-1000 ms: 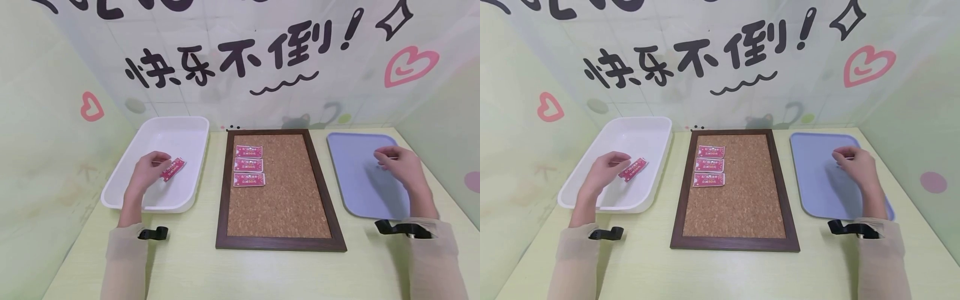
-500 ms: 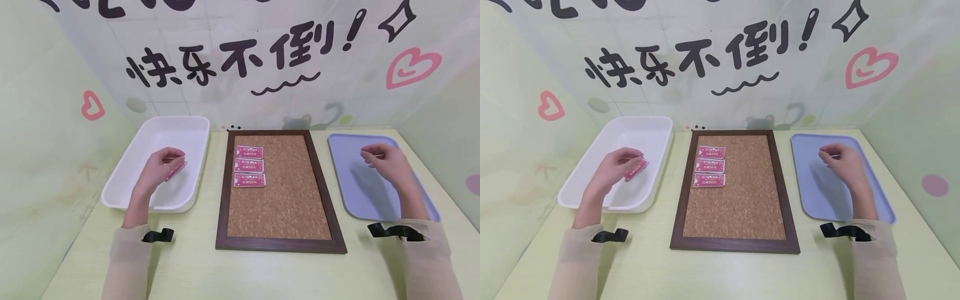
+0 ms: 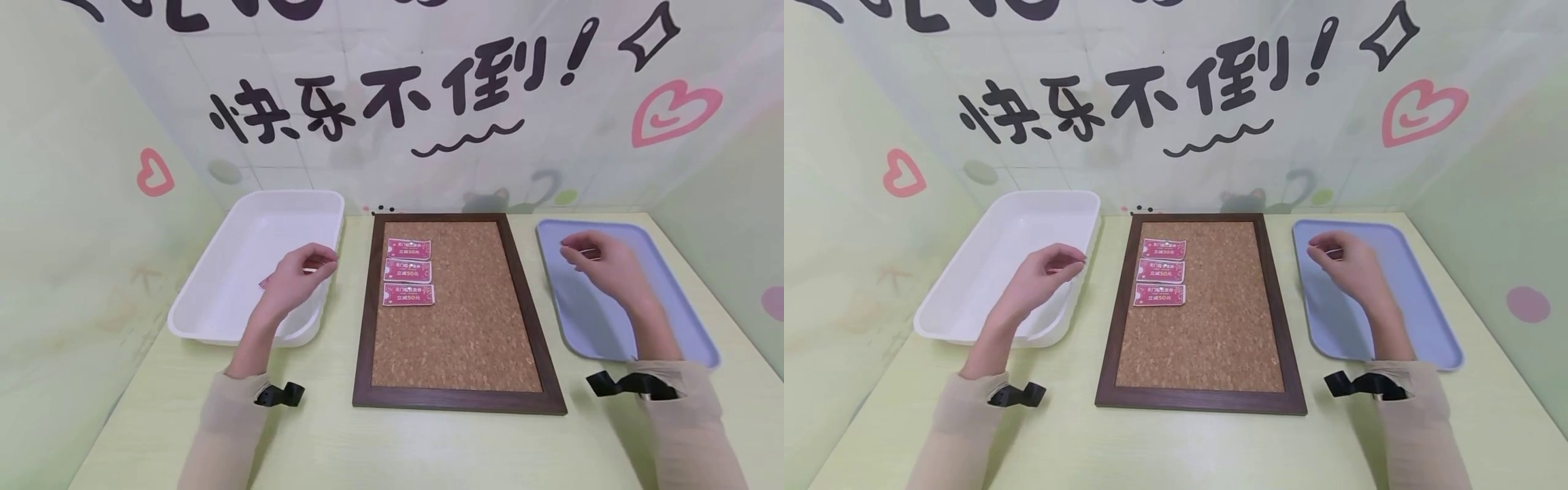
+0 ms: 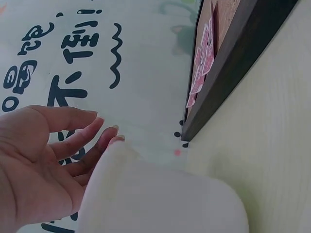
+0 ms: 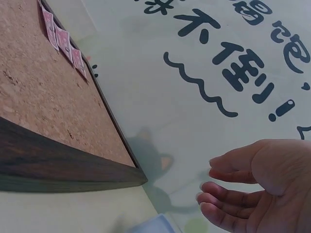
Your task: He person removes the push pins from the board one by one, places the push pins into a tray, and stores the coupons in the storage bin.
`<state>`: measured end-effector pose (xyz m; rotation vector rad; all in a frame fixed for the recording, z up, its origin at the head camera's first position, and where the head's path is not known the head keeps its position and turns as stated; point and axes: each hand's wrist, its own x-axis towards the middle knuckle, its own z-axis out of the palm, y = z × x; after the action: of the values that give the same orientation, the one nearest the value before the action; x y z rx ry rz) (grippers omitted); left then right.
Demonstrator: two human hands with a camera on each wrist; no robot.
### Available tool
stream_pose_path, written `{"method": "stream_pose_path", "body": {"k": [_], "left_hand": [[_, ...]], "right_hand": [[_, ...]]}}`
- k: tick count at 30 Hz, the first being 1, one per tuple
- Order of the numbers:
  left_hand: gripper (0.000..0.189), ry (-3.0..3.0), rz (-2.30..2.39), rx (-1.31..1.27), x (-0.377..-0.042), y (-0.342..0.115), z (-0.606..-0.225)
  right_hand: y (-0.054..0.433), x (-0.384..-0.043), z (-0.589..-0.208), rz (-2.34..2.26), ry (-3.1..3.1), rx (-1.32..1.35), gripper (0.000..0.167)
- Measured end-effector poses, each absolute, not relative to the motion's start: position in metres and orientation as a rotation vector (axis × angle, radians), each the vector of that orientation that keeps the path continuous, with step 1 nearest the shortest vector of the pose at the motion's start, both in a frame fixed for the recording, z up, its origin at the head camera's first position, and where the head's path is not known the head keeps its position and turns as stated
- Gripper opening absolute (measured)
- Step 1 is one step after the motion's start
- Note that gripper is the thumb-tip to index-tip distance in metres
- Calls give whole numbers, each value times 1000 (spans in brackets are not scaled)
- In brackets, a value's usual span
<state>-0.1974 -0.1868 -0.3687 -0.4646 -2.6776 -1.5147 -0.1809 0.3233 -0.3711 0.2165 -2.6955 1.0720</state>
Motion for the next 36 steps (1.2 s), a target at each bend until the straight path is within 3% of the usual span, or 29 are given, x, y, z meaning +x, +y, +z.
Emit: {"method": "stream_pose_path", "body": {"k": [17,36], "left_hand": [[18,-2775,-1444,-622,-195,-146,-382],[18,-2890,-1375,-611,-209,-119,-402]], "right_hand": [[250,-188,-374,1089,-2764,441,25],[164,-199,-391,1172,-2813,591,16]]}}
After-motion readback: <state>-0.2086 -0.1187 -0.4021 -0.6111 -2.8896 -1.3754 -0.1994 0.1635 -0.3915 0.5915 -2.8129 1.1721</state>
